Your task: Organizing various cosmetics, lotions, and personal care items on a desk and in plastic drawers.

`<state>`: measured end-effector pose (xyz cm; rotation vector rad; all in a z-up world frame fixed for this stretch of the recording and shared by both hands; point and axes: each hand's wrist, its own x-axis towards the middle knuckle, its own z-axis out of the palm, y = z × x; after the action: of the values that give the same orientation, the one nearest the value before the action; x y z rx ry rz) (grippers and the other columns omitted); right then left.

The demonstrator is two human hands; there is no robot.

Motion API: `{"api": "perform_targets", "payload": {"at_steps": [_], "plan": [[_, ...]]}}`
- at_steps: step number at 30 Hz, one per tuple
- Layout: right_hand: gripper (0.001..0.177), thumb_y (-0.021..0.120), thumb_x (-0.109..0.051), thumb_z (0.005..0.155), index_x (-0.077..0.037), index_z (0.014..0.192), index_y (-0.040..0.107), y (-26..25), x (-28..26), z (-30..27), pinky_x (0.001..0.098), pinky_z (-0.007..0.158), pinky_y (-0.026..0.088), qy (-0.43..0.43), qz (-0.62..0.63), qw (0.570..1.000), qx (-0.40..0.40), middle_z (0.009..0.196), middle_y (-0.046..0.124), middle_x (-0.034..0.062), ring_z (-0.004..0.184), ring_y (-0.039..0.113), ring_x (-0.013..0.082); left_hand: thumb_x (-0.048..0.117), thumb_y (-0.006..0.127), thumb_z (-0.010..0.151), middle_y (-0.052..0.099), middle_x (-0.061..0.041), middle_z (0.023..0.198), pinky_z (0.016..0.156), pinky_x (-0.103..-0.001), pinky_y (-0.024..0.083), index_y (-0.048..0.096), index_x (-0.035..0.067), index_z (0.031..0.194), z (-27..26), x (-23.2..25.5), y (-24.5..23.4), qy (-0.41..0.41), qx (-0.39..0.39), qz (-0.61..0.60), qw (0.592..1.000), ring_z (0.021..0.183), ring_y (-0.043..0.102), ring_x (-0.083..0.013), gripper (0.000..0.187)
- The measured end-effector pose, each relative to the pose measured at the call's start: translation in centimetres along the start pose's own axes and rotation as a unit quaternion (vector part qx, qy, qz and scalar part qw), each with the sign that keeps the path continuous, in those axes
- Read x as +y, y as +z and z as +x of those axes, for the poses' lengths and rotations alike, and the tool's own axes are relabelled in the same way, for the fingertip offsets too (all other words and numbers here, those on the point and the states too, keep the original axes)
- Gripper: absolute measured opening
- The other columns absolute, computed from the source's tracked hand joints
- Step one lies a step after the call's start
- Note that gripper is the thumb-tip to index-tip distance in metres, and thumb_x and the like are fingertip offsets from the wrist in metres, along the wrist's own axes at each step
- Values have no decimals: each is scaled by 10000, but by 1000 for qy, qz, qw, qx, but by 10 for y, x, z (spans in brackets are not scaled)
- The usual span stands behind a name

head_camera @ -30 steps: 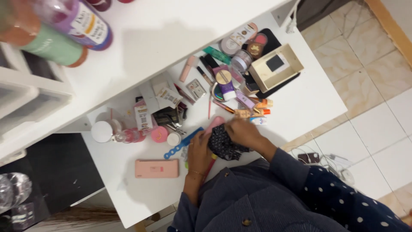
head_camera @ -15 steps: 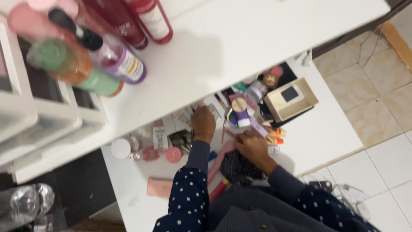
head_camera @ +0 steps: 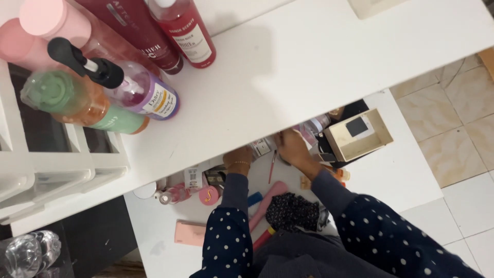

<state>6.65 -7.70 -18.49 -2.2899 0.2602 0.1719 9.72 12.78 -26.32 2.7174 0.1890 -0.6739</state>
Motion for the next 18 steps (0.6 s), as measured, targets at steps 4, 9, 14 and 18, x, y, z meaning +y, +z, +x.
{"api": "perform_targets", "payload": {"at_steps": [4,9,14,18], "plan": [[254,614,-232,914,-17,1019,698,12,-11,27,527,869,572,-22,-226,962,-150,960,745,182,969,729,419,441,503,983,742,-93,798,731,-498,575,711,153,941,-10,10,-20,23,4,-57,998,842,755,-315,358],[264,611,-251,911,-18,1003,696,14,-20,34,525,814,557,-24,-176,974,-142,920,737,186,917,727,415,421,506,975,723,-120,748,735,-514,571,684,118,889,-28,16,-44,38,5,-111,993,815,749,-336,361],[279,607,-275,908,-20,981,693,13,-19,33,523,745,538,-16,-105,987,-122,869,727,190,852,723,411,400,509,967,704,-148,697,739,-530,567,657,83,837,-65,18,-61,63,3,-158,985,787,744,-358,373],[296,603,-300,905,-23,960,691,9,-21,31,521,675,518,-12,-34,995,-95,818,717,195,786,720,406,345,467,972,689,-237,738,691,-567,535,535,34,1027,-108,31,-81,104,11,-205,973,769,722,-426,323]]}}
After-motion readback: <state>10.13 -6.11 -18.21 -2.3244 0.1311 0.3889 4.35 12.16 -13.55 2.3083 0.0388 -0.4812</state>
